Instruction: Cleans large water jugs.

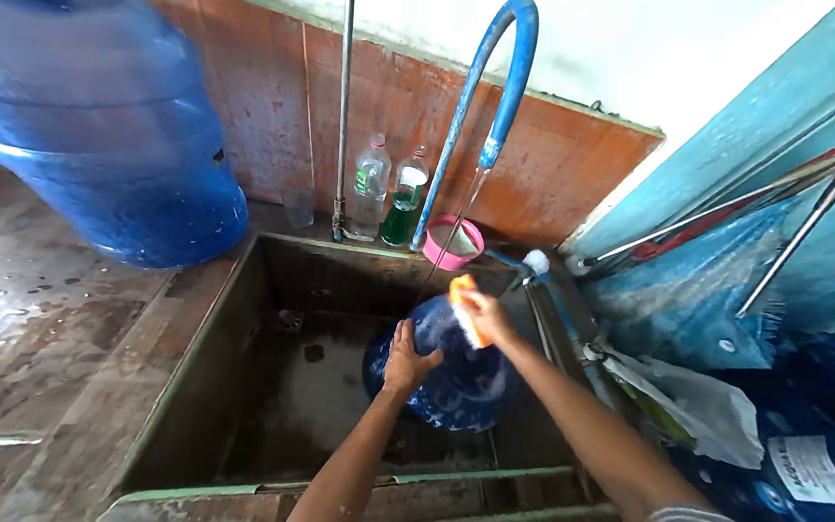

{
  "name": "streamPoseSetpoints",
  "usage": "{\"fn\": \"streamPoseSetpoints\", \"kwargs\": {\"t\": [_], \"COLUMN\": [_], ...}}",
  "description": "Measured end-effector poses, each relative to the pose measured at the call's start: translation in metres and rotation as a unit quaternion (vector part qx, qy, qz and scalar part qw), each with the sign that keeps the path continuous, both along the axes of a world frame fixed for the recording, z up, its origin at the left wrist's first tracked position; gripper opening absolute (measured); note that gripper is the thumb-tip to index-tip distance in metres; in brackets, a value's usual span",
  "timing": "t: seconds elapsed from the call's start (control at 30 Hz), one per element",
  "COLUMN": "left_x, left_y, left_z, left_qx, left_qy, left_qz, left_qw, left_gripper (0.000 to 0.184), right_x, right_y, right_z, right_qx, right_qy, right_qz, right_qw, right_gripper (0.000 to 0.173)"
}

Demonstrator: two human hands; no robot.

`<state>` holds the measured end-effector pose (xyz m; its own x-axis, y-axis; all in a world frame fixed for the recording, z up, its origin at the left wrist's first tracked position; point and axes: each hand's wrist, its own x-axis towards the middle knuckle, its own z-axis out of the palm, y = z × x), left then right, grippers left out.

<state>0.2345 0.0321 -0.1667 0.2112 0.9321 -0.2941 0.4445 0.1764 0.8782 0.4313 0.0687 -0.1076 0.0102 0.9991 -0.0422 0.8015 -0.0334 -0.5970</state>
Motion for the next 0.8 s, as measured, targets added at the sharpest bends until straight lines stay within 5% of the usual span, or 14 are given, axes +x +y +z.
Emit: {"fn": "streamPoseSetpoints", "kwargs": {"t": [0.07,0.2,0.27,0.37,0.5,0.67,0.8], "left_x": [-0.001,-0.006,-0.014,0.003,0.004,0.005,0.008], "left_y": [0.001,0.015,0.010,-0.012,-0.001,-0.026,-0.009], "left_z": [0.003,0.010,0.013,0.018,0.015,0.011,0.009], "left_qx": [-0.007,0.027,0.010,-0.050,-0.025,-0.061,-0.041], "left_qy": [0.000,0.004,0.033,0.077,0.053,0.036,0.022], "left_qz": [-0.006,-0.057,-0.025,0.047,-0.017,0.065,0.036], "left_qw": [1.000,0.998,0.999,0.995,0.998,0.995,0.998], "left_gripper": [0.097,0.087,0.085,0.111,0.109,0.118,0.115], "right_x": [0.011,-0.034,-0.015,0.003,-0.049,-0.004,-0.044], "right_y": [0.010,-0.025,-0.015,0.008,-0.022,0.014,-0.017], "right_z": [0.004,0.011,0.006,0.008,0.015,0.010,0.011], "right_qx": [-0.030,-0.005,-0.013,-0.027,-0.007,-0.034,-0.001], "right_qy": [-0.042,-0.032,-0.004,-0.036,-0.021,-0.074,-0.029], "right_qz": [-0.063,0.066,0.016,-0.068,0.092,-0.080,0.084], "right_qw": [0.997,0.997,1.000,0.997,0.996,0.994,0.996], "right_gripper": [0.040,0.040,0.039,0.039,0.039,0.040,0.039]}}
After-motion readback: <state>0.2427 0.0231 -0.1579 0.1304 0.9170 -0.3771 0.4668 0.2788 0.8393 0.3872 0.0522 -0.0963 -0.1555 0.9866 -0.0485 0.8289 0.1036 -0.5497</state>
